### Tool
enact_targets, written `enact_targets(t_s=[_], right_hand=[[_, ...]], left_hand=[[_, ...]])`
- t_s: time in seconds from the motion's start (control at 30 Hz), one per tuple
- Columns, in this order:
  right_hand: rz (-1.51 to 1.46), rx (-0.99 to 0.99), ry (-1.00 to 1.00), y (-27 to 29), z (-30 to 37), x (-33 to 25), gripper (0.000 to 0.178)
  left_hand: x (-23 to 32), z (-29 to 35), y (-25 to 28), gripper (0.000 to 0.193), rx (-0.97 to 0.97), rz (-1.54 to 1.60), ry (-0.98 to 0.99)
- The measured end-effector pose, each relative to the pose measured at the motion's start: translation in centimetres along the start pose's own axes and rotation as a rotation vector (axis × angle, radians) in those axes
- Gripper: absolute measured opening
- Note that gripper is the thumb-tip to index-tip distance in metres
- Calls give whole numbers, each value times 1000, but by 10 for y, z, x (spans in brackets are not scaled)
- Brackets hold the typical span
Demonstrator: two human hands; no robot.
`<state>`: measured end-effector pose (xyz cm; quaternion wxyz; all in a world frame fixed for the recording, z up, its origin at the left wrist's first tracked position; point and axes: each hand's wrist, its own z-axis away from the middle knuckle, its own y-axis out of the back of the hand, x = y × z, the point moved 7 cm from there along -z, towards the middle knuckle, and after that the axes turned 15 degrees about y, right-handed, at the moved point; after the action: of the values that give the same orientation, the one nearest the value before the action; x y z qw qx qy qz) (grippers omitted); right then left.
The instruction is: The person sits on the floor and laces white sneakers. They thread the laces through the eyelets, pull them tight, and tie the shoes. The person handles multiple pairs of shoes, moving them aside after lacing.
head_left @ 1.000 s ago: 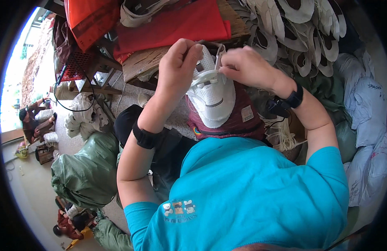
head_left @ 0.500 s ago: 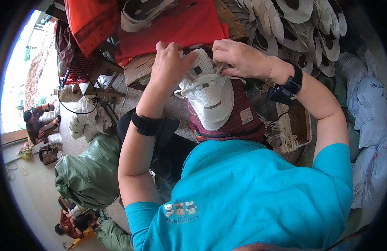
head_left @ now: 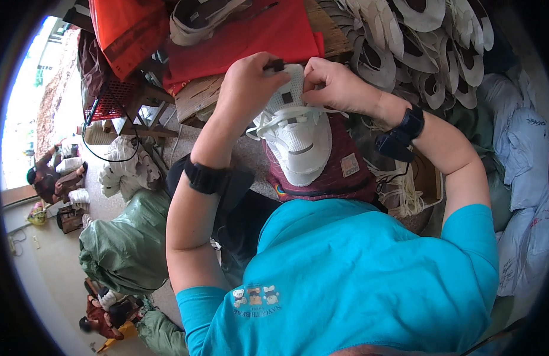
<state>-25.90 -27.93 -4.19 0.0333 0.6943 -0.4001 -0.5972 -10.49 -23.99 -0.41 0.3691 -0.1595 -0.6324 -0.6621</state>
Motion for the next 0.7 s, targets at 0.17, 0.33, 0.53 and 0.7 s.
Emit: enact_targets(t_s=[0.17, 0.33, 0.53, 0.7], right_hand=[[38, 277, 139, 0, 11, -10, 11], [-518, 121, -10, 11, -15, -65, 10], [484, 53, 366, -2, -18, -48, 10], [832, -28, 370, -18, -17, -63, 14]], left_hand=[[-8, -12, -18, 37, 34, -130, 26], [-5, -5, 5, 28, 356, 27, -321], [-16, 40, 19, 14, 343, 151, -127], [-27, 66, -1, 12, 336, 120, -175]])
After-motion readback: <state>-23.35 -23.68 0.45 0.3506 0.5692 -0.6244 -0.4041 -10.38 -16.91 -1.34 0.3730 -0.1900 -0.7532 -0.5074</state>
